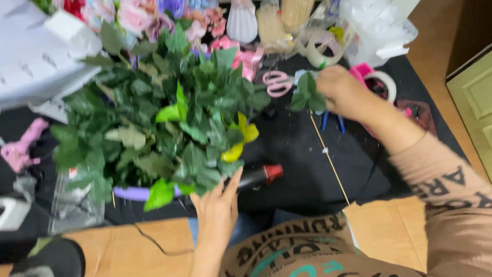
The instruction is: The person uses a heat gun to warm and shape individual artificial leaves attached to thin stems. They repeatedly pick up leaves from a purple container, apply heat, and place the shaped leaves back into the container.
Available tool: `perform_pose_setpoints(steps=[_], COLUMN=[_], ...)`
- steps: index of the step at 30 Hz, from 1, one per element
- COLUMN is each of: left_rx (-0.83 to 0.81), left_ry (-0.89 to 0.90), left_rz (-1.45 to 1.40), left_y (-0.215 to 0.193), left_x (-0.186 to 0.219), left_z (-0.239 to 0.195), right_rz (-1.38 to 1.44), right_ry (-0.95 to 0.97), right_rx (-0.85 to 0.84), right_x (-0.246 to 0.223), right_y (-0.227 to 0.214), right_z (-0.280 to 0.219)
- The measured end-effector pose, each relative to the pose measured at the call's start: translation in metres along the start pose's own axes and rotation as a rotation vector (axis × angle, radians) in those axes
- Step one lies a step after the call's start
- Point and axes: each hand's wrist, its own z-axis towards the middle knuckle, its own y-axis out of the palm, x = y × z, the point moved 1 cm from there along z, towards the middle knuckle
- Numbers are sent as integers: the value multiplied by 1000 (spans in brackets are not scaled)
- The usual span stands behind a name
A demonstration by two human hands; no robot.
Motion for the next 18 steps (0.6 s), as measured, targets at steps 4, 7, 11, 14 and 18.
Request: perform_pose_setpoints(steps=[4, 7, 11, 14, 18], left_rx=[61, 150, 313, 475, 522], left_ry=[50, 34, -34, 75, 151], left_rz=[-61, -99, -51, 37, 73], left_y=[-25, -49, -69, -59, -46], left_x=[13, 24, 36, 39, 50], left_z=[-29, -61, -89, -81, -50], right_rz=[156, 200, 305, 131, 179], right_ry=[-86, -119, -195, -212, -164], right_rx=[64, 73, 203, 338, 376], right_x=[-73, -101, -121, -95, -119], right_y=[32, 65, 91, 137, 112], right_z=[-33, -54, -51, -68, -63])
